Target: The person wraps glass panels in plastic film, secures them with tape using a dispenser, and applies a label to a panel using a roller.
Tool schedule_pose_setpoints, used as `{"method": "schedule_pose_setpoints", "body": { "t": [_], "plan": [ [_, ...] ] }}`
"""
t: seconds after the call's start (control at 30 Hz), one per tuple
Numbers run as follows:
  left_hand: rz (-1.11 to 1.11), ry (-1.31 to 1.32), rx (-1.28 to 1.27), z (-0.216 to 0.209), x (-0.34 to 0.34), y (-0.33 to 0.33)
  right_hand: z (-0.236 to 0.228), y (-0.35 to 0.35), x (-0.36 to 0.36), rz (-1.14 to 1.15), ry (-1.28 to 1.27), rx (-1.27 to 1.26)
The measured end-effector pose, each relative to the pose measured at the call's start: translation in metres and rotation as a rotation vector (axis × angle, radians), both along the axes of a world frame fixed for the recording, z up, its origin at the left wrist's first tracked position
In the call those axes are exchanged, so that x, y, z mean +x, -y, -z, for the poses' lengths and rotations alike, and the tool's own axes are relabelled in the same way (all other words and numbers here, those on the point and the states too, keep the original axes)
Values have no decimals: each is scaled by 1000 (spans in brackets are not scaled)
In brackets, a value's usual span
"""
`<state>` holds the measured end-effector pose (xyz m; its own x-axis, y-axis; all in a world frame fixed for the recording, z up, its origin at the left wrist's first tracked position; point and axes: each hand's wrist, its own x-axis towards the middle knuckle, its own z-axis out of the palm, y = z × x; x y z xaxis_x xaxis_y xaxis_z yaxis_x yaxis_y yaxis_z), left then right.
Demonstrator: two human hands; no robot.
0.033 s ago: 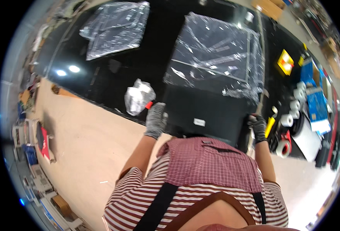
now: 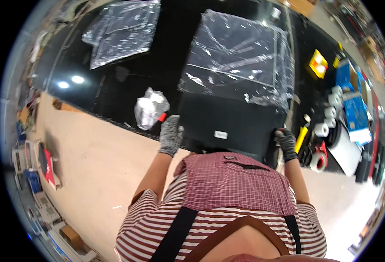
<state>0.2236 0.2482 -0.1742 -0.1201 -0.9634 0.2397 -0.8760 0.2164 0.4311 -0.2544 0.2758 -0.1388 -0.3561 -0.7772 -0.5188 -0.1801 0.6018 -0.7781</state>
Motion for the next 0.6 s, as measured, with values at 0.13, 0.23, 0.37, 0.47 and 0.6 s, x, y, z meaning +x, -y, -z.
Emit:
{"method": "schedule_pose_setpoints", "body": {
  "t": [0.13,0.23,0.37,0.47,0.6],
  "plan": [
    [-212,-43,387,-14,-10,5,21,-53,21,-71,-179,69],
    [-292,-103,505,-4,-6,20,20,-60,39,-60,-344,34],
    [-380,-444,674,-9,1,42,-7,-41,48,-47,-94,262],
    [-288,-540,564,22,24,38,-9,-47,58,6,47,83],
    [-307,-371,592,0,14,35,6,-61,60,203,253,86]
  ]
}}
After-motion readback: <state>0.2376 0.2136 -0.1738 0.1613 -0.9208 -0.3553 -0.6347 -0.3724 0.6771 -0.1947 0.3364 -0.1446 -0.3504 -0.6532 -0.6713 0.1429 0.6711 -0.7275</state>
